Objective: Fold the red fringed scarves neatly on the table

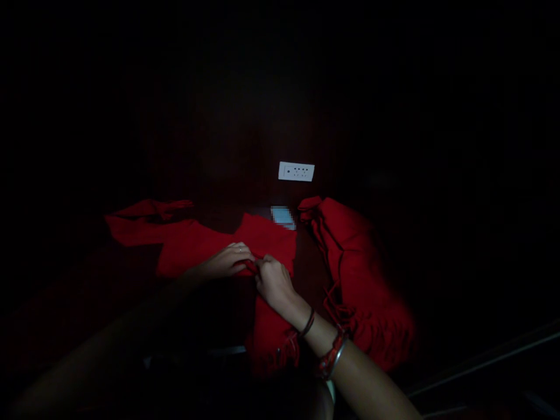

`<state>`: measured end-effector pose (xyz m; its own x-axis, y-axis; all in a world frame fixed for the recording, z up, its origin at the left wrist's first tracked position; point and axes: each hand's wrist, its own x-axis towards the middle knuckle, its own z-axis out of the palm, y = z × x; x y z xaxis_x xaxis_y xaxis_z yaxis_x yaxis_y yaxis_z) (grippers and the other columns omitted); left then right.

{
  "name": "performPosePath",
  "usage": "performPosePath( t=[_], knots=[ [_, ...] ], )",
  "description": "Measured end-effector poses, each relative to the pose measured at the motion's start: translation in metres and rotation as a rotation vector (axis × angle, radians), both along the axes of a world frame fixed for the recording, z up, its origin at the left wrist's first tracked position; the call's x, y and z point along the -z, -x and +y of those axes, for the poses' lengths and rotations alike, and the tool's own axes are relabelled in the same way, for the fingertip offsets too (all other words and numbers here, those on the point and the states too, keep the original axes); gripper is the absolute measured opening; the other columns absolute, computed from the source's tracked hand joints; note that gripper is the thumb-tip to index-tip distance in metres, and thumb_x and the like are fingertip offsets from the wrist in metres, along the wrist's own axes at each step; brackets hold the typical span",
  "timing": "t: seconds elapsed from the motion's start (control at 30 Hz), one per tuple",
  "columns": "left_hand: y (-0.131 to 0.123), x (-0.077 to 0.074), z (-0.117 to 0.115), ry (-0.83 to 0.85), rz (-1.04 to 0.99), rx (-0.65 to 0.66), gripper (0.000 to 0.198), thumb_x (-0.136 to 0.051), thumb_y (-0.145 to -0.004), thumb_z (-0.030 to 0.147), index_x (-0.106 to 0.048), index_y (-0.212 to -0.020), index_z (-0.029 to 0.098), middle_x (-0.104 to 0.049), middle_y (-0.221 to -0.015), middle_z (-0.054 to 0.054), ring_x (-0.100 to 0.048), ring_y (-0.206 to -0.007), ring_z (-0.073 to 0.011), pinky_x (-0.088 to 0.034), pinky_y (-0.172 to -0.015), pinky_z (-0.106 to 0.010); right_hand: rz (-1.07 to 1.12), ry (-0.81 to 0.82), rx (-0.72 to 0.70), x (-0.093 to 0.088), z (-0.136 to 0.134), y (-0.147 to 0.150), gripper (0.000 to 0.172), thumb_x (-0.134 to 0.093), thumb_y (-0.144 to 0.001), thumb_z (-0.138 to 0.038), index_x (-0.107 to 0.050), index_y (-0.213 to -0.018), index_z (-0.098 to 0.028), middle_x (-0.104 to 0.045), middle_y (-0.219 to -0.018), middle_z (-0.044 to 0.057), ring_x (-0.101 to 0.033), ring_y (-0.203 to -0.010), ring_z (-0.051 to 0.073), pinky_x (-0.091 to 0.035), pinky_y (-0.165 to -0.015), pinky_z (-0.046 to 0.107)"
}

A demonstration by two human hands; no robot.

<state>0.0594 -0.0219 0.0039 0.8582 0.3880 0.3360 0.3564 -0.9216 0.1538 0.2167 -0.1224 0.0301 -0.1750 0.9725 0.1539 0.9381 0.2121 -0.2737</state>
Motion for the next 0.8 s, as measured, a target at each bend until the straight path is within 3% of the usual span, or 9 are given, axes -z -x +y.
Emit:
performPosePath(
  t=[0.07,0.13,0.27,0.37,0.43,0.6,0.7,0.8],
  knots=[
    [0.003,0.002,0.003,0.023,0.019,-0.021,0.019,-0.041,-0.069,0.008,-0.054,-0.078,0.018,-0.053,-0.080,-0.002,-0.045,-0.080,-0.0151,-0.034,-0.074,-0.025,0.134,0.117,-0.109,0.003,-0.003,-0.004,0.021,-0.043,-0.077,-0.025,-0.059,-0.084,-0.015,-0.059,-0.076,0.002,-0.053,-0.067,0.011,-0.036,-0.059,0.018],
    [0.009,0.004,0.008,0.059,0.018,-0.038,0.018,-0.040,-0.065,0.006,-0.051,-0.072,0.018,-0.051,-0.075,-0.001,-0.045,-0.074,-0.0141,-0.035,-0.069,-0.023,0.246,0.209,-0.106,0.007,-0.007,-0.014,0.030,-0.036,-0.081,-0.033,-0.060,-0.080,-0.015,-0.058,-0.065,0.000,-0.052,-0.060,0.010,-0.036,-0.056,0.018],
    [0.020,-0.003,0.006,0.105,-0.005,-0.016,0.022,-0.042,-0.062,0.005,-0.052,-0.078,0.017,-0.051,-0.086,-0.002,-0.046,-0.080,-0.0142,-0.035,-0.073,-0.023,0.246,0.116,0.093,0.017,-0.016,-0.032,0.027,-0.043,-0.077,-0.037,-0.054,-0.086,-0.015,-0.059,-0.075,0.004,-0.054,-0.067,0.013,-0.036,-0.059,0.020],
    [0.018,-0.011,-0.010,0.068,0.010,0.076,0.030,-0.047,-0.064,0.009,-0.052,-0.092,0.020,-0.051,-0.099,-0.002,-0.042,-0.093,-0.0164,-0.030,-0.084,-0.026,0.208,0.077,0.242,0.025,-0.023,-0.025,0.031,-0.050,-0.071,-0.040,-0.046,-0.091,-0.016,-0.058,-0.078,0.006,-0.055,-0.068,0.015,-0.035,-0.057,0.021],
    [0.014,-0.013,-0.022,0.038,0.061,0.128,0.027,-0.048,-0.067,0.012,-0.053,-0.091,0.022,-0.053,-0.096,-0.001,-0.042,-0.093,-0.0167,-0.028,-0.085,-0.028,0.192,0.059,0.323,0.030,-0.027,-0.014,0.029,-0.051,-0.071,-0.033,-0.042,-0.094,-0.017,-0.057,-0.076,0.005,-0.054,-0.066,0.015,-0.034,-0.055,0.022],
    [0.020,-0.009,-0.036,0.076,0.058,0.074,0.008,-0.047,-0.071,0.015,-0.053,-0.075,0.018,-0.053,-0.082,-0.001,-0.044,-0.085,-0.0159,-0.031,-0.081,-0.028,0.292,-0.061,0.274,0.031,-0.025,-0.009,0.021,-0.042,-0.069,-0.013,-0.041,-0.090,-0.018,-0.054,-0.075,0.002,-0.051,-0.066,0.012,-0.034,-0.060,0.021],
    [0.029,-0.008,-0.040,0.210,0.002,0.090,0.008,-0.045,-0.073,0.017,-0.050,-0.066,0.017,-0.051,-0.084,-0.001,-0.044,-0.082,-0.0136,-0.033,-0.077,-0.025,0.493,-0.150,0.320,0.026,-0.018,-0.032,0.019,-0.038,-0.070,-0.015,-0.041,-0.088,-0.018,-0.053,-0.078,0.001,-0.049,-0.068,0.011,-0.036,-0.064,0.022],
    [0.027,-0.002,-0.047,0.344,-0.091,0.040,0.005,-0.048,-0.072,0.021,-0.049,-0.068,0.017,-0.050,-0.087,-0.001,-0.045,-0.082,-0.0133,-0.035,-0.075,-0.024,0.596,-0.078,0.272,0.023,-0.015,-0.057,0.025,-0.045,-0.066,-0.018,-0.044,-0.091,-0.019,-0.053,-0.078,0.000,-0.049,-0.068,0.012,-0.038,-0.064,0.024]
  ],
)
